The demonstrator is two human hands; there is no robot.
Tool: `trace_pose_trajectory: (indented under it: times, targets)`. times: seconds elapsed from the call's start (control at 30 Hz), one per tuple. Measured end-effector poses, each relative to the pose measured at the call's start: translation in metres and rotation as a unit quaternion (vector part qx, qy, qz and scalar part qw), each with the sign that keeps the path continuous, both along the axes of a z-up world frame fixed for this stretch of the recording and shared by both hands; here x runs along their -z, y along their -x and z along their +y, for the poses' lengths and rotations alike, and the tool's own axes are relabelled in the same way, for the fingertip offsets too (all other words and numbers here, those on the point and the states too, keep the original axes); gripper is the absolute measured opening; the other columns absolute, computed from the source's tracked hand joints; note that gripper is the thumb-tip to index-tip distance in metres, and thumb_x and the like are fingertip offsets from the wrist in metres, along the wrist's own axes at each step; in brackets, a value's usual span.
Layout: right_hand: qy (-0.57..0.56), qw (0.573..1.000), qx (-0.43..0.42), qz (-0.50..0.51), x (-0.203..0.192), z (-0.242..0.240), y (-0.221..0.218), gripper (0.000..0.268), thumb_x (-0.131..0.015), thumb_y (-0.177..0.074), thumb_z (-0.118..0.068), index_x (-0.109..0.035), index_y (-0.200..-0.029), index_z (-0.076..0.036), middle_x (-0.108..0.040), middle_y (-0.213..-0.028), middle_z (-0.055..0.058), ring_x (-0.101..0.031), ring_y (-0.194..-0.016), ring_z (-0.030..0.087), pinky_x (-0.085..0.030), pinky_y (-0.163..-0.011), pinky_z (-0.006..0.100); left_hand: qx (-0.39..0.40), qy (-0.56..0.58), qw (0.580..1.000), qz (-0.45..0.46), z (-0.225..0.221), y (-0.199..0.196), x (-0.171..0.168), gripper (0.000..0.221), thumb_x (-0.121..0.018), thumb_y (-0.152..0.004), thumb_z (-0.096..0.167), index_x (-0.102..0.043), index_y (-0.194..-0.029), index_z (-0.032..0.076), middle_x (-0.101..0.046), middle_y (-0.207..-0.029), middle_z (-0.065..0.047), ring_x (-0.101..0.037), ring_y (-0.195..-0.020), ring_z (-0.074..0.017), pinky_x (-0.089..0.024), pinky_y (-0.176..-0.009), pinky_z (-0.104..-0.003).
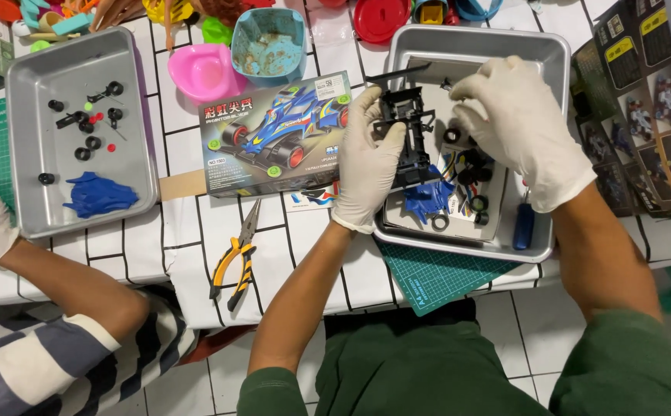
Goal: Assembling a miniature toy car by installing the motor, gears, and body components into the chassis.
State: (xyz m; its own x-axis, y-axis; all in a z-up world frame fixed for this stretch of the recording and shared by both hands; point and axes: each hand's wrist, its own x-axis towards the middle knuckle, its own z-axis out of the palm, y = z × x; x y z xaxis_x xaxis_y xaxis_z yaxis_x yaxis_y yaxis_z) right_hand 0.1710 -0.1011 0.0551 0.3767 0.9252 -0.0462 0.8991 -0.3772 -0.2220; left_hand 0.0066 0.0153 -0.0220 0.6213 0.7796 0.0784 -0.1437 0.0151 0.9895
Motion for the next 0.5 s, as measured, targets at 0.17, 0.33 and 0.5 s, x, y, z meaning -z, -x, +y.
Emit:
trace_pose_trajectory:
  times: [0.17,0.33,0.5]
  targets:
    - [0.039,0.995,-0.072,-0.057,0.034,-0.001,-0.004,0.028,-0.080,-0.084,-0.028,-0.078,-0.106,-0.011,-0.076,-0.098,0.016,-0.072,-0.100,0.037,-0.060,-0.082,0.051,-0.018,0.010,1.000,-0.018,0.004,0.002,-0.002,0.056,-0.067,-0.097,0.006,-0.043,-0.148,0.009,-0.062,-0.125,-0.012,-0.063,-0.105,-0.0136,-0.056,-0.082,-0.022]
    - [0.008,0.997,-0.057,0.048,0.021,0.005,-0.008,0.025,-0.067,-0.088,0.003,-0.075,-0.076,-0.017,-0.072,-0.079,0.001,-0.070,-0.071,0.025,-0.054,-0.066,0.040,-0.035,-0.019,0.999,-0.017,0.001,0.001,-0.002,0.055,-0.065,-0.093,0.003,-0.045,-0.144,0.006,-0.057,-0.139,-0.011,-0.058,-0.128,-0.0192,-0.055,-0.095,-0.024]
    - [0.025,0.989,-0.061,-0.132,0.050,0.003,-0.021,0.022,-0.067,-0.094,-0.016,-0.073,-0.115,-0.012,-0.066,-0.096,0.015,-0.063,-0.090,0.035,-0.055,-0.066,0.046,-0.031,-0.036,0.999,0.013,0.000,0.005,-0.013,0.054,-0.064,-0.093,0.006,-0.046,-0.143,0.008,-0.058,-0.138,-0.009,-0.058,-0.127,-0.0193,-0.054,-0.095,-0.025]
